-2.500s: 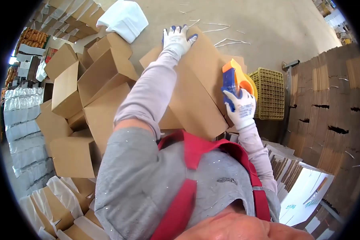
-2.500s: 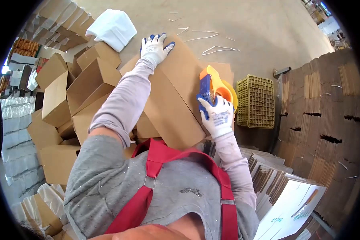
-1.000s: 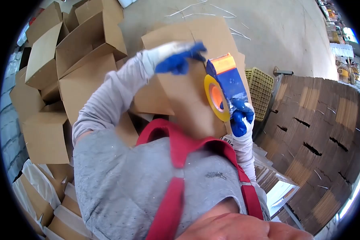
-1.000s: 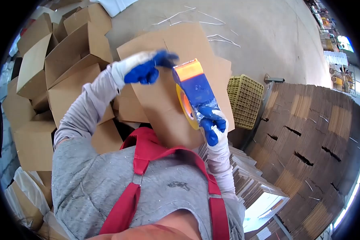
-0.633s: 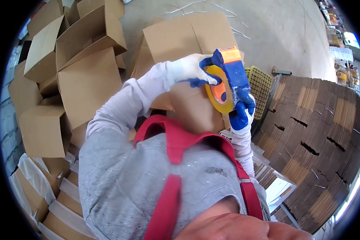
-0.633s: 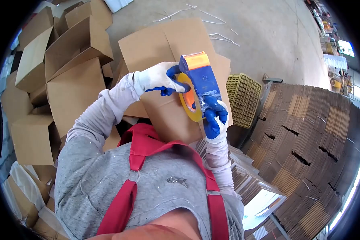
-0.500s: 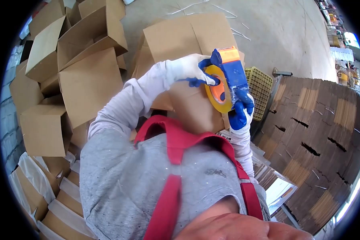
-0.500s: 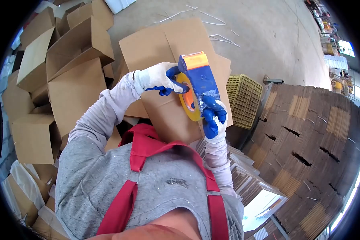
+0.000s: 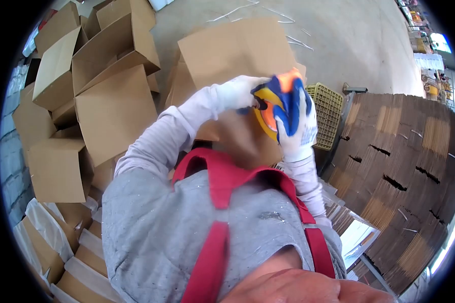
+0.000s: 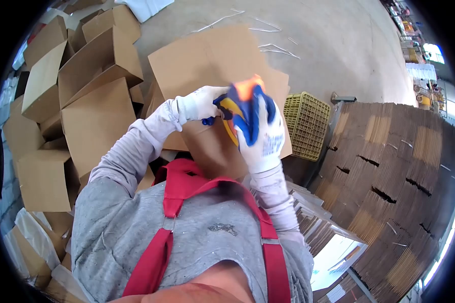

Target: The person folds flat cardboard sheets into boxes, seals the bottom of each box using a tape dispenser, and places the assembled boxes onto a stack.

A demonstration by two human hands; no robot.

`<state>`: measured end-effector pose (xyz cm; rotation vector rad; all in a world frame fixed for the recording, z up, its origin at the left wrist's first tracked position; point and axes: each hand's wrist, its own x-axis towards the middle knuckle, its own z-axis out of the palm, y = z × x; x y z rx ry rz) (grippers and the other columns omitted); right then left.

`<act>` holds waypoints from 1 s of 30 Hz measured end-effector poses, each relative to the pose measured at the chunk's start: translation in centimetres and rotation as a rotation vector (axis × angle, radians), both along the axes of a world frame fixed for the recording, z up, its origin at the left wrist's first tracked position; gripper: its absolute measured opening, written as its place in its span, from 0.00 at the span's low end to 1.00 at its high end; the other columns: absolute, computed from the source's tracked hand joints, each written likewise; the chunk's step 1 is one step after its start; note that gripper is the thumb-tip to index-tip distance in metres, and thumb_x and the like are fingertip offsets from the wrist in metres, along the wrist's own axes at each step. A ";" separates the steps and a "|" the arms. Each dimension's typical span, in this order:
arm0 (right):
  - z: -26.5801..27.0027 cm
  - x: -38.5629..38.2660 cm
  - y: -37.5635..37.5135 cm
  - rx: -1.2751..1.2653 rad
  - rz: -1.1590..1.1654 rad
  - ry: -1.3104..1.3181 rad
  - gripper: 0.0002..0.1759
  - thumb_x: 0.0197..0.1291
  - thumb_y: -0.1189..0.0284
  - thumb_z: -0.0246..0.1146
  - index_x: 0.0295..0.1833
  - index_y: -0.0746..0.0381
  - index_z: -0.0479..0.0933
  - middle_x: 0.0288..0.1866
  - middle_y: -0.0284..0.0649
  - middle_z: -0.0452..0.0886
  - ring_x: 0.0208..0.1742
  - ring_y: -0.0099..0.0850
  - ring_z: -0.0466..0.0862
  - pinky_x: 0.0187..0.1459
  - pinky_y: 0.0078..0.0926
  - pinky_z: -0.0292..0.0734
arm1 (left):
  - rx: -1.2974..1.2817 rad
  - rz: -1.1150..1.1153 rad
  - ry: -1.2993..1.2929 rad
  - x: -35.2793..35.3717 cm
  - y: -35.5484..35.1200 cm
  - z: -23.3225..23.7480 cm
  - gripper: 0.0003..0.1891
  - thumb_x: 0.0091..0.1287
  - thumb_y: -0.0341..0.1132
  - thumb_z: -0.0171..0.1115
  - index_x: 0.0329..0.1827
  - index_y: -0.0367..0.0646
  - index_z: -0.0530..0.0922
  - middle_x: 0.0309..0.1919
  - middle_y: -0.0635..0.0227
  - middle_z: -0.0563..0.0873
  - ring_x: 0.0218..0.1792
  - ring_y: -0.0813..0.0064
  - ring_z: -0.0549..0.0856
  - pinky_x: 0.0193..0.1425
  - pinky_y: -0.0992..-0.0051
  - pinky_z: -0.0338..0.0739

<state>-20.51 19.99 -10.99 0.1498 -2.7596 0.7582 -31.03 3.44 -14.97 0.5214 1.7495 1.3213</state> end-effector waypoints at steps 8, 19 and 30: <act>-1.5 2.6 1.3 -0.177 0.069 0.110 0.44 0.54 0.74 0.64 0.73 0.69 0.51 0.64 0.57 0.65 0.64 0.51 0.67 0.62 0.42 0.64 | 0.232 -0.088 -0.124 -0.9 -1.3 -0.9 0.39 0.62 0.42 0.67 0.74 0.52 0.57 0.42 0.66 0.83 0.25 0.80 0.81 0.26 0.79 0.77; 1.6 -0.6 2.1 -0.804 0.246 -0.475 0.37 0.55 0.80 0.60 0.72 0.64 0.59 0.62 0.41 0.71 0.58 0.28 0.74 0.57 0.23 0.70 | 0.077 0.352 -0.186 -2.4 -1.0 -1.0 0.20 0.72 0.44 0.51 0.58 0.39 0.77 0.38 0.63 0.86 0.21 0.71 0.82 0.25 0.75 0.77; 2.4 -3.7 0.6 -1.110 0.229 -0.472 0.32 0.57 0.77 0.58 0.69 0.68 0.63 0.71 0.43 0.65 0.68 0.30 0.67 0.68 0.28 0.59 | -0.946 -0.018 0.561 -21.3 -4.1 -4.2 0.23 0.69 0.50 0.47 0.59 0.48 0.77 0.57 0.55 0.79 0.58 0.56 0.77 0.61 0.62 0.70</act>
